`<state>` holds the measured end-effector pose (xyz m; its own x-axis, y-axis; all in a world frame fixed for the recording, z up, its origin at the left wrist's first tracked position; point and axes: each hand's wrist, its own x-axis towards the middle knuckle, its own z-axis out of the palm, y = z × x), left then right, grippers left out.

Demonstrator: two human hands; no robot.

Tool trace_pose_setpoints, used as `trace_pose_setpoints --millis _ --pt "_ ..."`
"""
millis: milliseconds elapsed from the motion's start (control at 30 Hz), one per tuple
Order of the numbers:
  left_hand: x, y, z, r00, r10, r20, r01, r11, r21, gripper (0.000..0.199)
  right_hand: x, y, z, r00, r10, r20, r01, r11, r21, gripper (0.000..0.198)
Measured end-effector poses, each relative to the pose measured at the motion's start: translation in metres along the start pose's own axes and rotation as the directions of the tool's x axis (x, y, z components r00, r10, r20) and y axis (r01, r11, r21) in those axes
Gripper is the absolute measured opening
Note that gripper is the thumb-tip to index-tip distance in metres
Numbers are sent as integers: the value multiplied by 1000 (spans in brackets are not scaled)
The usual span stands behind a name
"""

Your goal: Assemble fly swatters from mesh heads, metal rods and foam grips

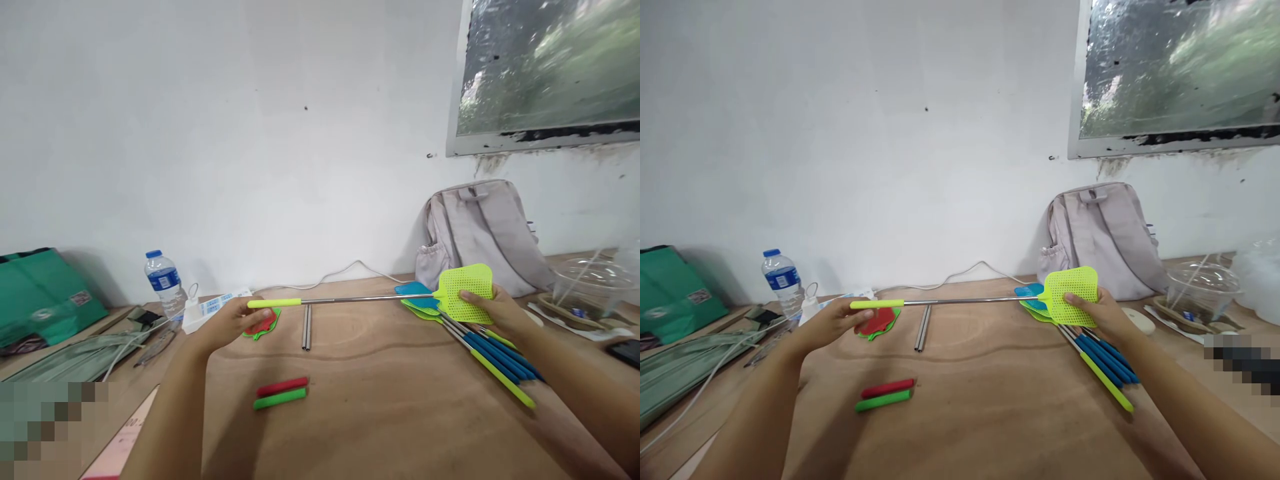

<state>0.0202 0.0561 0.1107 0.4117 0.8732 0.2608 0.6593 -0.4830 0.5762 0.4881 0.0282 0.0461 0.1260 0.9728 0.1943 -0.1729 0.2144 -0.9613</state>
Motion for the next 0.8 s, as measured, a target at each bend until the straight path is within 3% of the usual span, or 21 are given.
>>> trace_pose_setpoints --millis 133,233,300,433,633,800 --pt "-3 22 -1 998 -1 62 10 989 -147 30 1 -1 -6 1000 17 -10 -17 1000 -9 25" --pt "-6 38 -3 986 -32 165 48 995 -92 26 1 -1 -6 1000 24 -9 -24 999 -25 26" --pt "-10 47 -5 985 -23 174 31 999 -44 24 1 -1 -5 999 32 -2 -32 999 -29 27" --pt "-15 59 -7 994 -59 90 49 992 113 16 -1 -5 -1 1000 22 1 -22 1000 -12 28" --pt "-12 67 -3 975 -45 -217 120 930 346 14 -5 -13 5 995 -27 -98 27 1000 -8 33" --pt "-5 70 5 976 -65 -207 138 923 358 13 -8 -16 12 995 -44 -90 41 999 -33 32"
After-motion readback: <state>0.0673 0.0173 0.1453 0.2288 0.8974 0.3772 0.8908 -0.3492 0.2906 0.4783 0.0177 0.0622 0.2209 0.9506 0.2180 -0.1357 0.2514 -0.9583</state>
